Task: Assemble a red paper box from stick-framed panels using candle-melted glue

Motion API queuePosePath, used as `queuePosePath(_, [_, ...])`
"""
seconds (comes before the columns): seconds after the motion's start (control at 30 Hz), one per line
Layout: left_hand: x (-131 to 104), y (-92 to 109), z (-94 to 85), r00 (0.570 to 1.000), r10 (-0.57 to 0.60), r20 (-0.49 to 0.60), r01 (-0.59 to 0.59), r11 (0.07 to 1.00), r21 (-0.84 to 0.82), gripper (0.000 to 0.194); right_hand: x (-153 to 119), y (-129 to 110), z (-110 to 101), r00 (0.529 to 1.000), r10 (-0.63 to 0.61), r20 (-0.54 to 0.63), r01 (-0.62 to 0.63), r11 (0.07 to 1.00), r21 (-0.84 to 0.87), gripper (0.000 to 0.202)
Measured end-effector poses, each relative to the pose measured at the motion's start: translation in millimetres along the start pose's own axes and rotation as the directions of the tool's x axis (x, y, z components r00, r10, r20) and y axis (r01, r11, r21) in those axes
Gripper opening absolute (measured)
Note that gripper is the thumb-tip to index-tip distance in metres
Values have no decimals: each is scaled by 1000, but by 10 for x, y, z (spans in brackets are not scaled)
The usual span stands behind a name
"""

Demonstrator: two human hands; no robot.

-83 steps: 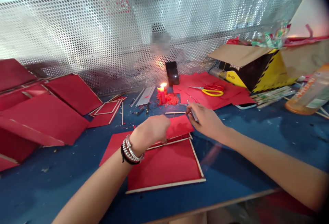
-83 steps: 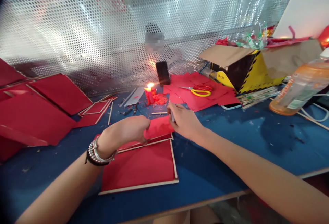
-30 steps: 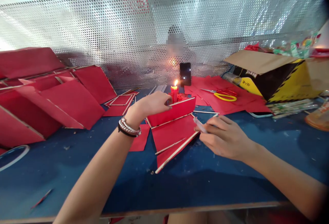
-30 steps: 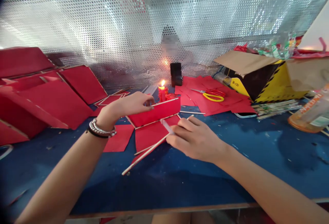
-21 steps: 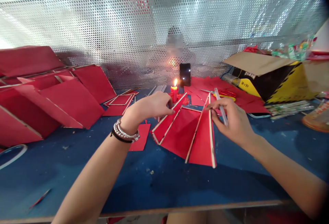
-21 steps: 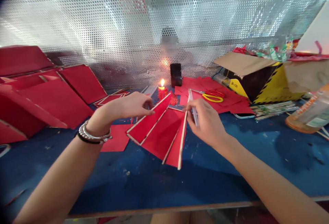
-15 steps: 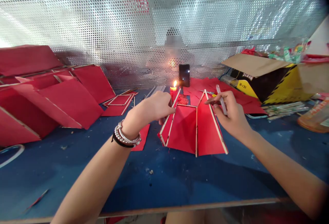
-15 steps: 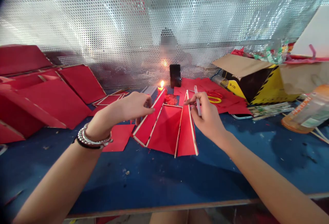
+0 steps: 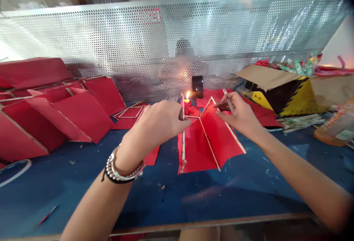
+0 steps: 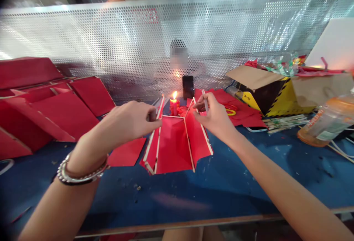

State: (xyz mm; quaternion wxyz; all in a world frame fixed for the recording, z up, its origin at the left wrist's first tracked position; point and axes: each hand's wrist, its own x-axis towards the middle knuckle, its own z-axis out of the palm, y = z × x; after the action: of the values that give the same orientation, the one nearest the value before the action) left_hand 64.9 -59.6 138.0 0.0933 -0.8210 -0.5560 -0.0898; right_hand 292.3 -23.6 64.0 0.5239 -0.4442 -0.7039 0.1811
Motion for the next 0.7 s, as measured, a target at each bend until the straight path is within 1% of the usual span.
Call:
queuePosePath(0.1, [-22, -62, -112, 998, -67, 15, 67, 998, -10, 34, 148, -83, 8, 1000, -3, 22, 3, 1000, -3, 27])
queuePosePath(0.2, [27, -153, -115, 992, -80, 95, 83, 996, -30, 32, 269, -169, 57, 998, -17, 55, 19, 999, -50, 26])
queuePosePath(0.27, [91, -198, -37, 981, -46, 188, 56, 997, -49, 32, 310, -199, 134, 996, -34, 79, 45, 990, -131, 27])
queuePosePath(0.33, [162, -224, 85, 957, -7, 289, 29, 997, -72, 32, 319, -197, 241, 993, -38, 116, 64, 971, -228, 28])
queuePosePath(0.43, [254, -246, 275, 917, 42, 398, 17, 990, -142, 36, 299, -155, 397, 976, 2, 217, 77, 933, -351, 29])
queuePosePath(0.5, [299, -262, 361, 903, 67, 424, 27, 977, -211, 38, 285, -127, 457, 962, 9, 272, 104, 912, -396, 33])
queuePosePath(0.57, [342, -284, 406, 899, 72, 433, 43, 967, -252, 42, 278, -114, 473, 957, -23, 288, 145, 901, -409, 41])
queuePosePath(0.63, [388, -316, 430, 904, 52, 425, 59, 968, -244, 47, 278, -114, 459, 957, -40, 289, 161, 898, -410, 48])
queuePosePath(0.7, [438, -358, 460, 909, 33, 415, 66, 973, -222, 47, 283, -122, 437, 954, -12, 300, 139, 903, -407, 50])
